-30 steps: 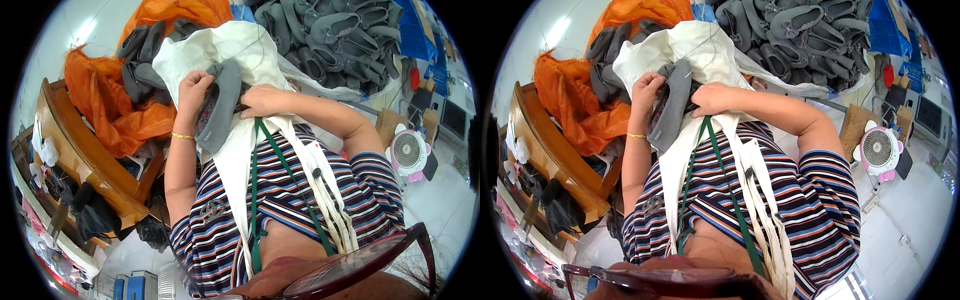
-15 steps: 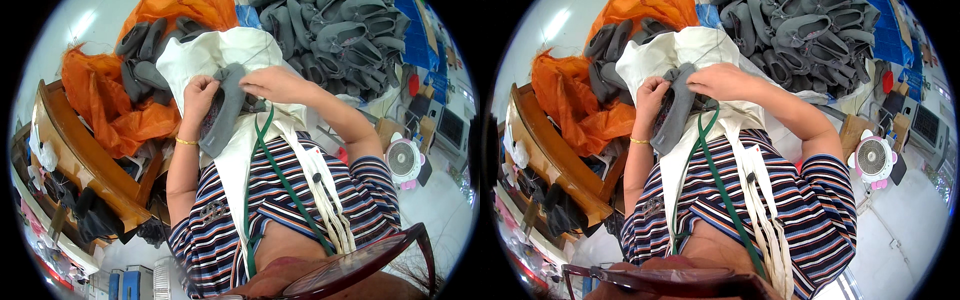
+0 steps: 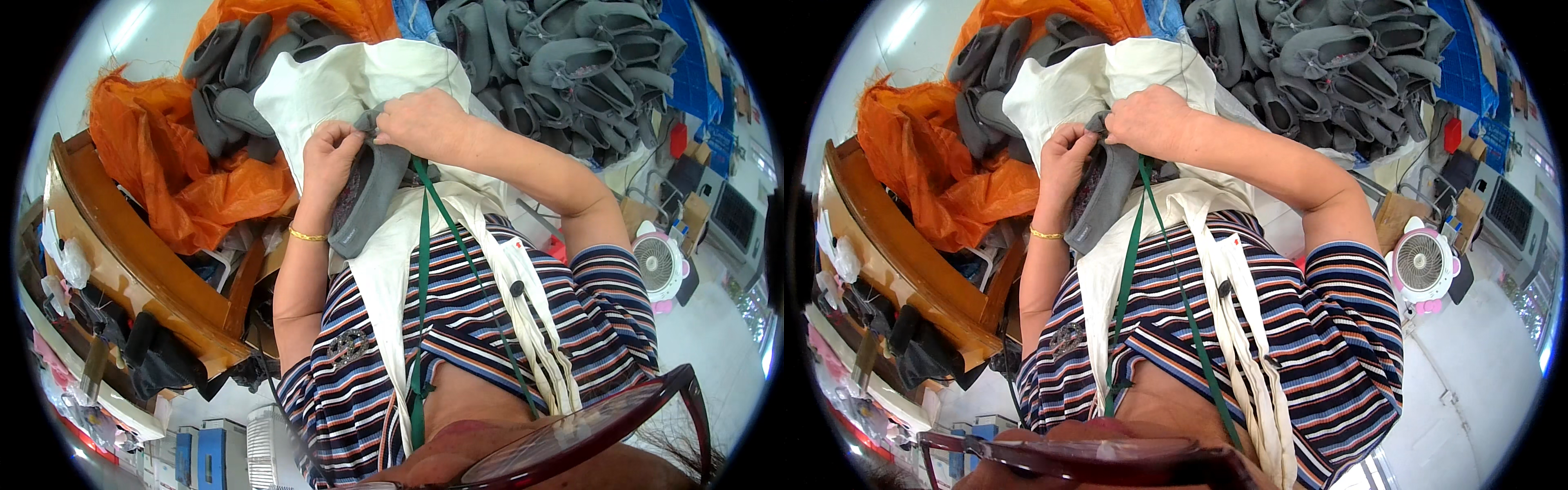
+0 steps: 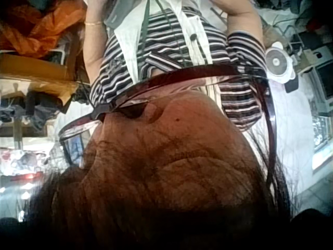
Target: The person sits and sews the edges of grey slip-on shoes using a needle and thread. They handle the shoes one by one, stitching the seams and occasionally adjusting the fabric. The workspace is cluttered with piles of shoes and orange fabric.
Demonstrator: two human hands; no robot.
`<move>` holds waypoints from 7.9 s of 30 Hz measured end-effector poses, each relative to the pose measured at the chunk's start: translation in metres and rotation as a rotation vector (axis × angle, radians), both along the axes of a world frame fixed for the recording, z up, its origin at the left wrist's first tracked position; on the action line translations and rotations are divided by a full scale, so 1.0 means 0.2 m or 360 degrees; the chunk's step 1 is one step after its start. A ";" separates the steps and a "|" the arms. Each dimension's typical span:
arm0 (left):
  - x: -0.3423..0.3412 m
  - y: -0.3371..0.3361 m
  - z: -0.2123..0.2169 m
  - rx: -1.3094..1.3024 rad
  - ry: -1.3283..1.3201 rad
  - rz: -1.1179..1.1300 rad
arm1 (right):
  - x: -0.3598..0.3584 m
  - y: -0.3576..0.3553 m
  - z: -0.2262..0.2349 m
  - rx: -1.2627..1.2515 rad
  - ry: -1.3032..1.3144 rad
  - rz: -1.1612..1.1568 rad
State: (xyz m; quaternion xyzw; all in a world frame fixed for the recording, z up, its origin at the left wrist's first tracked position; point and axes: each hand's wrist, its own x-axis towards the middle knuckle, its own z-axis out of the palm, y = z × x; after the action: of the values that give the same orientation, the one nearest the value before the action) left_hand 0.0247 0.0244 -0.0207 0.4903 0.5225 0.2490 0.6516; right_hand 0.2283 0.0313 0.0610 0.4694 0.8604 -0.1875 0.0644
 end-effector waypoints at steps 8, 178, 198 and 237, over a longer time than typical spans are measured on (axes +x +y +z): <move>0.00 0.00 0.02 -0.0091 -0.0054 0.0104 | -0.03 0.01 -0.01 0.0007 -0.0053 0.0026; -0.13 -0.16 0.19 0.0033 -0.0324 0.0153 | -0.01 -0.22 -0.13 -0.0903 0.1767 -0.1024; -0.14 -0.13 0.37 0.1431 0.0388 -0.0394 | 0.07 -0.17 0.03 -0.0929 0.1301 -0.0414; -0.15 -0.22 0.36 0.0859 -0.0035 -0.0258 | 0.02 -0.20 -0.03 -0.1250 0.1527 -0.0437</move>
State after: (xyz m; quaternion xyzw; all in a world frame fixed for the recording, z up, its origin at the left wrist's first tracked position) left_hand -0.0051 -0.0198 0.0509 0.6837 0.3892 0.3314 0.5208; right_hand 0.2320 -0.0094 0.0543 0.3807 0.5927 -0.6851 -0.1855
